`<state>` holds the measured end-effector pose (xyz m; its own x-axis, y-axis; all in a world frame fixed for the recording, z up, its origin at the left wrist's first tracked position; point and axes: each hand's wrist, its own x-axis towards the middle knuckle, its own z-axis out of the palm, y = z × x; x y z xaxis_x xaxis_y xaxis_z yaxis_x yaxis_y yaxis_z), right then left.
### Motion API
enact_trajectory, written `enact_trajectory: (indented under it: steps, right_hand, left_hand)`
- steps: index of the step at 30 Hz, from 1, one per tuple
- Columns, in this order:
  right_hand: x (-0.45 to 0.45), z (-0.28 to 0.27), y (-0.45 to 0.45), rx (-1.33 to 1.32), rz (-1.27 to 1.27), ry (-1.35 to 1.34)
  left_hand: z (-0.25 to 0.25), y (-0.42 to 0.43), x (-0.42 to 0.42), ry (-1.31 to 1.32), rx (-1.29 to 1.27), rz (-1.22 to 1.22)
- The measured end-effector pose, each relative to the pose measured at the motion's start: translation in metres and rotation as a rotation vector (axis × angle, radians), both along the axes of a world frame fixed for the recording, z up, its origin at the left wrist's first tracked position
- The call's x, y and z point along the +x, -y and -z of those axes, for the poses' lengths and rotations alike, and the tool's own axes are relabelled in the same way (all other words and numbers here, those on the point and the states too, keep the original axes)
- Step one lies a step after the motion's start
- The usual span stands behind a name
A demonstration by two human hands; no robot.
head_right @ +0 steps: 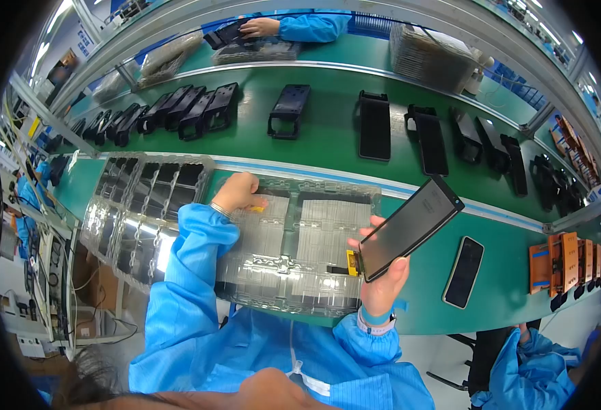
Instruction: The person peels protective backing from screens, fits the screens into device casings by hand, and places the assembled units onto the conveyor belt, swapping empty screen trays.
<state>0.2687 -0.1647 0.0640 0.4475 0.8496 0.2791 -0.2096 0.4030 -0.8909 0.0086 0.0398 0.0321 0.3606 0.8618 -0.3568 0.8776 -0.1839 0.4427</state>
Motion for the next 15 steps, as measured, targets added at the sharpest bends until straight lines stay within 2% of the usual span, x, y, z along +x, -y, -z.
enact_trajectory:
  steps: [3, 6, 8, 11, 13, 14, 15]
  right_hand:
    - [0.001, -0.001, 0.002, 0.046, -0.023, -0.039]
    - [0.001, -0.001, 0.004, 0.102, -0.098, -0.145]
    - [0.000, -0.003, 0.004, 0.147, -0.115, -0.048]
    - [0.001, -0.002, 0.007, 0.216, -0.101, 0.095]
    - [0.008, -0.002, 0.009, 0.266, -0.048, 0.290]
    - [0.010, 0.009, 0.009, 0.311, -0.060, 0.289]
    - [0.011, 0.008, 0.013, 0.303, -0.112, 0.182]
  left_hand:
    - [-0.008, 0.009, 0.000, -0.260, 0.390, -0.006]
    - [-0.024, -0.024, -0.003, -0.159, 0.268, 0.047]
    - [-0.024, -0.050, 0.020, 0.121, 0.379, -0.213]
    - [0.015, -0.087, 0.069, 0.193, 0.725, -0.406]
    - [0.026, -0.095, 0.107, 0.133, 0.732, -0.637]
    - [0.025, -0.102, 0.114, 0.137, 0.610, -0.691]
    - [0.024, -0.109, 0.116, 0.150, 0.622, -0.700]
